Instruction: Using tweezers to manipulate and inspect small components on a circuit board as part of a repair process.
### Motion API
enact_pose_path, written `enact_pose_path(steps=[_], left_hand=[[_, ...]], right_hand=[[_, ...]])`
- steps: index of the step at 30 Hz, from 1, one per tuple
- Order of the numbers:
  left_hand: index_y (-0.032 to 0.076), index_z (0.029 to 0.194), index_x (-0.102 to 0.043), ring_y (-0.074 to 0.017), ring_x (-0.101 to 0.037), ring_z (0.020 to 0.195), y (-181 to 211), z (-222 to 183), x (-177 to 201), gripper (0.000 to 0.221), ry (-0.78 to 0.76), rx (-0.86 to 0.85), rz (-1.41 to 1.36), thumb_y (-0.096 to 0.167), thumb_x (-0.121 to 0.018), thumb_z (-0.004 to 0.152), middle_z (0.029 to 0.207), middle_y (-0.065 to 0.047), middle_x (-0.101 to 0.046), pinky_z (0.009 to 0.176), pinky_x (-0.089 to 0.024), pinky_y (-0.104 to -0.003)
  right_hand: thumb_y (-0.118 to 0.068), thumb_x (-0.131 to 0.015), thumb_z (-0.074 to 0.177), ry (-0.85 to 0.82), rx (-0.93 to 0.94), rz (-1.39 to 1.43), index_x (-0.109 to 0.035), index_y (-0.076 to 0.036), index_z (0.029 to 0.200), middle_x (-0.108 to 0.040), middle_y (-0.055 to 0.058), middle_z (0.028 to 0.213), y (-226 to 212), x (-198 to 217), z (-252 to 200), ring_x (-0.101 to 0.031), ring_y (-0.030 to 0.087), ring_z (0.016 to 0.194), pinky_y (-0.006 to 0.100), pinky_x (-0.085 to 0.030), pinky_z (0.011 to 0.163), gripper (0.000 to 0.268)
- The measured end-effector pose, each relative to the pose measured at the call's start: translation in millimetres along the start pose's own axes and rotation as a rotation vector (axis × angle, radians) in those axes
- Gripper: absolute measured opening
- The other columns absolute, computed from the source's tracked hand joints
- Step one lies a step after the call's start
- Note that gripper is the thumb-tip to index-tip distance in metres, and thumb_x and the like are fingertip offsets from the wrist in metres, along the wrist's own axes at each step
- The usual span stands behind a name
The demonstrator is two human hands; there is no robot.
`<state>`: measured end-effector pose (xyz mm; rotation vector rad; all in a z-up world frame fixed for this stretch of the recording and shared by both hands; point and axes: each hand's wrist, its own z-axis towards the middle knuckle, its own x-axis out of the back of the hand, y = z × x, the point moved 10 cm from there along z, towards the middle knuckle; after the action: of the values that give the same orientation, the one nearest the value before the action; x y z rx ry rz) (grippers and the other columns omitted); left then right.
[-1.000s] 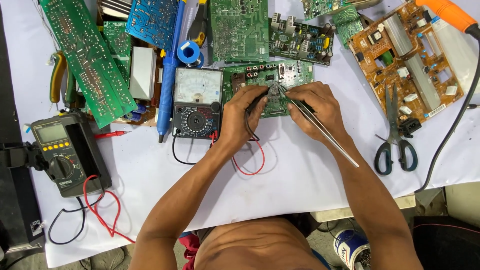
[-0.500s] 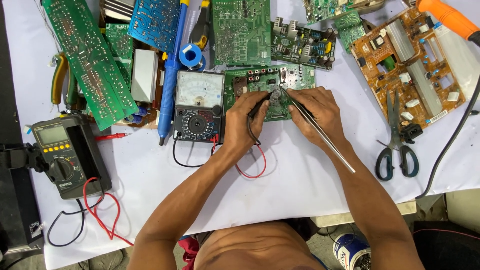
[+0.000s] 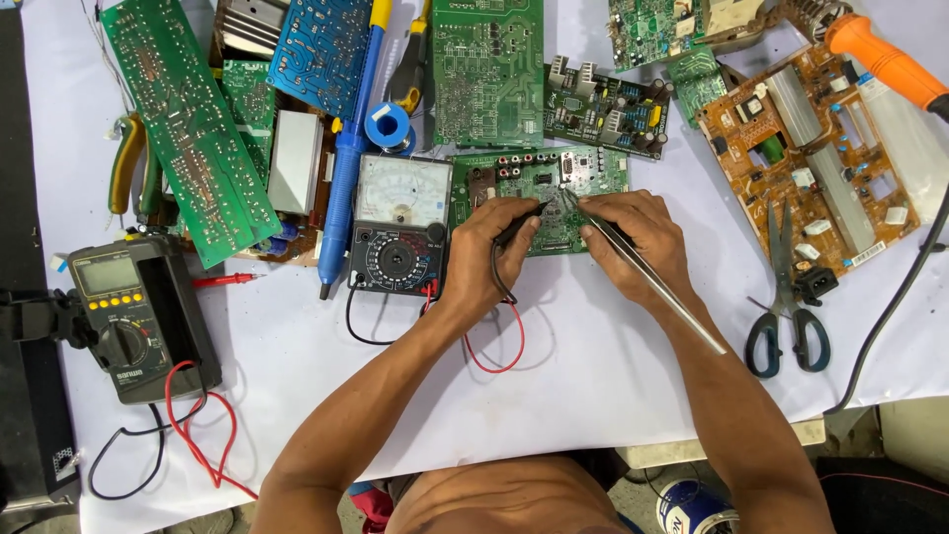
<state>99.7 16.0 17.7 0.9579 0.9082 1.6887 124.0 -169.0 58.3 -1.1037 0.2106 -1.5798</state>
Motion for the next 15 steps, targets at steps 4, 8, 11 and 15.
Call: enact_pose_path(steps=[4,8,11,15], left_hand=[[0.001,0.114,-0.074,-0.0385,-0.074,0.103,1.1,-2.2,-0.2,0.018,0.028,0.002,0.038,0.008,-0.071,0.098,0.108,-0.018,-0.074,0.085,-0.061,-0.042],[0.001,0.112,-0.075,-0.0390,-0.074,0.101,1.7,0.2,0.2,0.017,-0.002,0.003,-0.001,0.008,-0.072,0.097,0.105,-0.018,-0.075,0.085,-0.061,-0.043],[0.001,0.111,-0.075,-0.0389,-0.074,0.101,3.9,1.6,-0.5,0.016,-0.005,0.008,-0.005,0.008,-0.072,0.097,0.105,-0.018,-0.075,0.085,-0.061,-0.042],[0.001,0.113,-0.074,-0.0411,-0.073,0.103,1.5,1.2,1.9,0.016,0.033,0.016,-0.012,0.008,-0.070,0.099,0.107,-0.020,-0.074,0.085,-0.061,-0.043]], right_hand=[[0.001,-0.079,0.093,0.005,0.059,-0.080,-0.077,0.000,0.113,-0.073,0.016,0.108,-15.2,-3.3,5.3,-0.069,0.033,0.098,0.040,-0.047,0.089,0.020],[0.000,-0.079,0.094,-0.006,0.043,-0.059,-0.077,0.001,0.111,-0.073,0.016,0.106,-12.6,-1.5,6.1,-0.070,0.033,0.098,0.040,-0.048,0.088,0.017],[0.001,-0.078,0.094,-0.001,0.054,-0.021,-0.077,0.002,0.108,-0.073,0.017,0.105,-9.6,-0.4,4.6,-0.070,0.033,0.096,0.040,-0.050,0.087,0.014],[0.000,-0.078,0.095,-0.001,0.055,-0.046,-0.077,0.000,0.107,-0.074,0.015,0.106,-12.0,-4.1,2.0,-0.069,0.033,0.095,0.041,-0.049,0.088,0.011]])
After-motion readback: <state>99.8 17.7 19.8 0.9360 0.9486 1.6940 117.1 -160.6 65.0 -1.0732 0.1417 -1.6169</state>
